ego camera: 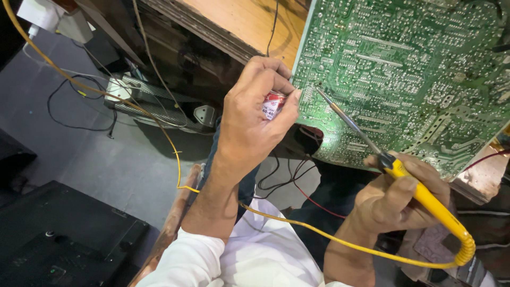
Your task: The person tests a green circuit board with multimeter probes, then uses a soldering iron and solder to rework several points on the board. The person adjusts the multimeter dial and continues soldering at different locations.
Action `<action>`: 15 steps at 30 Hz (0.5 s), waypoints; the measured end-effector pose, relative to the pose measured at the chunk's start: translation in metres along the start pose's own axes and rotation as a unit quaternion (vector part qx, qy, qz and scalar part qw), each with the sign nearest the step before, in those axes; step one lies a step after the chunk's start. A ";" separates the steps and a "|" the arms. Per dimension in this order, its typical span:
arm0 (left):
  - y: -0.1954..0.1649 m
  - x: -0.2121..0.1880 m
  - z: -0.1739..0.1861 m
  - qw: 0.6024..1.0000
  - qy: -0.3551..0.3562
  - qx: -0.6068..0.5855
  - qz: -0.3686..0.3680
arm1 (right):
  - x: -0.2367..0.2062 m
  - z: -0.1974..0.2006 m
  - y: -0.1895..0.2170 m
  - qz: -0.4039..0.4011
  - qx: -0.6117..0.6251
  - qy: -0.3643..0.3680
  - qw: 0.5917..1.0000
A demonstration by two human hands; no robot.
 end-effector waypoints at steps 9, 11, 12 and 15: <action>-0.001 -0.001 -0.001 1.000 -0.003 0.000 0.006 | 0.000 -0.004 -0.002 -0.006 0.018 0.003 1.000; -0.001 -0.001 -0.001 1.000 -0.005 0.001 0.005 | 0.000 -0.004 -0.002 -0.008 0.021 0.001 1.000; -0.001 -0.001 -0.001 1.000 -0.005 0.002 0.005 | -0.001 -0.005 -0.002 -0.008 0.021 0.001 1.000; 0.000 -0.002 -0.002 1.000 -0.005 0.001 0.009 | -0.001 -0.005 -0.002 -0.008 0.019 0.000 1.000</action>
Point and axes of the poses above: each hand's wrist, its own x-axis towards the middle knuckle, its own z-axis out of the back of the hand, y = z × x, the point moved 10 cm from there along x, towards the middle knuckle, and after that the axes turned 9 degrees about -z, right-handed, at the moved point
